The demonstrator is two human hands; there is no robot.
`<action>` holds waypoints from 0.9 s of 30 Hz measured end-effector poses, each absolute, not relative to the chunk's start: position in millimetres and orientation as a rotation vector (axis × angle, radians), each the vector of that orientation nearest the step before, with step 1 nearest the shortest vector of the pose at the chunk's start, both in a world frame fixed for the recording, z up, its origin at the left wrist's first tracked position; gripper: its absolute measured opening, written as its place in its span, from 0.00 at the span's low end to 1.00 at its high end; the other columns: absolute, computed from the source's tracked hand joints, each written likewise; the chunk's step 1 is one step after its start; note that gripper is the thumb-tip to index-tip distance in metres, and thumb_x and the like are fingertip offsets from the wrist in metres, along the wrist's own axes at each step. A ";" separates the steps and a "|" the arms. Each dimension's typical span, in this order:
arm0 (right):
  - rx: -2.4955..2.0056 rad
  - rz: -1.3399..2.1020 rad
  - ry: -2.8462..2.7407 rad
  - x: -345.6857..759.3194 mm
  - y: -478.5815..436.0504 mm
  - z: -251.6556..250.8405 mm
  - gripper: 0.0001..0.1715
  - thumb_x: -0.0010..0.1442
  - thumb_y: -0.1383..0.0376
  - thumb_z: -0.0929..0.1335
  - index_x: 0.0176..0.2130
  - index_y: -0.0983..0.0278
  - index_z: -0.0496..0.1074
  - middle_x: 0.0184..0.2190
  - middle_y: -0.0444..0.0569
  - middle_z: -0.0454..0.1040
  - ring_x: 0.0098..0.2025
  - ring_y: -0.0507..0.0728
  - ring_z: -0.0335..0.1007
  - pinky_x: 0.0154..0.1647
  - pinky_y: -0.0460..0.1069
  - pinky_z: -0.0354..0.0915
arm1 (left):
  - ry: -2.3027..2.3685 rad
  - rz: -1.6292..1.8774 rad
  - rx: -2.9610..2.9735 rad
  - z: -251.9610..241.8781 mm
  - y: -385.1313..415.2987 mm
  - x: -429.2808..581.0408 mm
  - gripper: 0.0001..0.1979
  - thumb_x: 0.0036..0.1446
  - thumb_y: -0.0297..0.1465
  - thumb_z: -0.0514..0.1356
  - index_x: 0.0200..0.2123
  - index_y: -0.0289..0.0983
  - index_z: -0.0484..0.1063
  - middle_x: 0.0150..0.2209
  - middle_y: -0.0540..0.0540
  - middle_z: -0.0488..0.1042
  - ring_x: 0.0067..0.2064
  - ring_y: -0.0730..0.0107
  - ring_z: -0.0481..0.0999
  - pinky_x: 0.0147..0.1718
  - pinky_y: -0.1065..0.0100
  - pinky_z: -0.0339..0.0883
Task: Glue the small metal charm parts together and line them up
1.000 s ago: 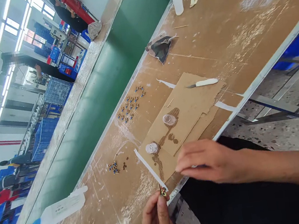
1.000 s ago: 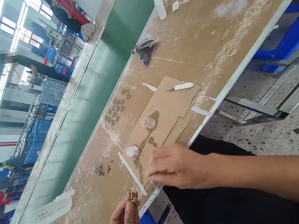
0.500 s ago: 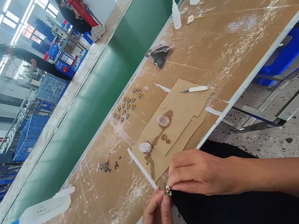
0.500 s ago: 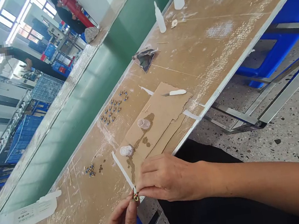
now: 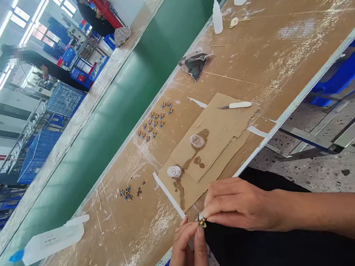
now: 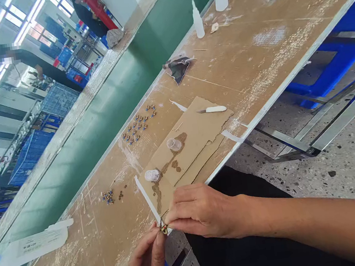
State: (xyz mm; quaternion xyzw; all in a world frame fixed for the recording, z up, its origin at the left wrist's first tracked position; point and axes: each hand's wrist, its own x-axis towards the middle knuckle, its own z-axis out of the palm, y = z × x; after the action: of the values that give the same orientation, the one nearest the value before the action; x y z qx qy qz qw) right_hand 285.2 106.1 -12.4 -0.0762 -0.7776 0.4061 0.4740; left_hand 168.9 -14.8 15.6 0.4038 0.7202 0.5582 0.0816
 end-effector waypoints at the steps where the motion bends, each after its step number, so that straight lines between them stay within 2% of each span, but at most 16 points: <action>1: -0.187 1.000 -1.899 285.6 106.1 -12.4 0.08 0.64 0.69 0.64 0.36 0.70 0.73 0.28 0.49 0.73 0.32 0.49 0.68 0.34 0.43 0.65 | 2.147 1.658 1.289 15.6 -14.6 167.8 0.04 0.53 0.33 0.64 0.32 0.41 0.78 0.31 0.50 0.78 0.33 0.71 0.77 0.48 0.64 0.71; 8: -0.231 1.216 -1.880 289.6 108.5 -13.0 0.08 0.64 0.68 0.64 0.39 0.68 0.73 0.31 0.49 0.74 0.34 0.47 0.70 0.37 0.41 0.66 | 2.218 1.523 1.871 19.4 -11.1 160.6 0.04 0.56 0.25 0.60 0.35 0.39 0.74 0.31 0.50 0.76 0.32 0.73 0.75 0.45 0.64 0.68; 14: -0.189 1.298 -1.899 288.5 109.2 -15.8 0.08 0.63 0.69 0.65 0.40 0.69 0.73 0.32 0.50 0.75 0.35 0.48 0.70 0.38 0.42 0.66 | 2.206 1.380 2.206 23.8 -13.8 158.7 0.06 0.55 0.21 0.61 0.35 0.36 0.74 0.31 0.49 0.76 0.33 0.73 0.75 0.42 0.63 0.71; 17: -0.153 1.312 -1.899 287.9 109.3 -17.4 0.08 0.63 0.70 0.65 0.41 0.70 0.73 0.32 0.50 0.75 0.36 0.48 0.70 0.39 0.42 0.66 | 2.201 1.288 2.291 27.3 -17.3 160.0 0.10 0.51 0.17 0.62 0.34 0.36 0.74 0.33 0.48 0.77 0.35 0.72 0.76 0.43 0.62 0.72; 21: -0.098 1.308 -1.885 287.9 109.7 -17.5 0.08 0.63 0.71 0.64 0.42 0.69 0.72 0.33 0.50 0.75 0.36 0.47 0.69 0.40 0.41 0.66 | 2.238 1.109 2.464 31.1 -20.8 164.5 0.10 0.54 0.17 0.60 0.35 0.37 0.75 0.34 0.47 0.78 0.39 0.69 0.76 0.45 0.60 0.71; 27: -0.065 1.285 -1.875 291.1 110.3 -17.6 0.07 0.62 0.72 0.65 0.42 0.69 0.72 0.33 0.49 0.75 0.36 0.46 0.68 0.39 0.40 0.66 | 2.244 0.991 2.707 29.8 -18.8 165.0 0.12 0.52 0.14 0.59 0.32 0.36 0.75 0.32 0.48 0.79 0.38 0.70 0.75 0.46 0.61 0.69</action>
State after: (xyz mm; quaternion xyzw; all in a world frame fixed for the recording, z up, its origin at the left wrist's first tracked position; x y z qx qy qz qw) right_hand 291.1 110.3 -17.6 -0.0259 -0.7481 0.5129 0.4202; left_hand 165.0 -18.8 29.8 0.7169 0.5942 0.2624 -0.2530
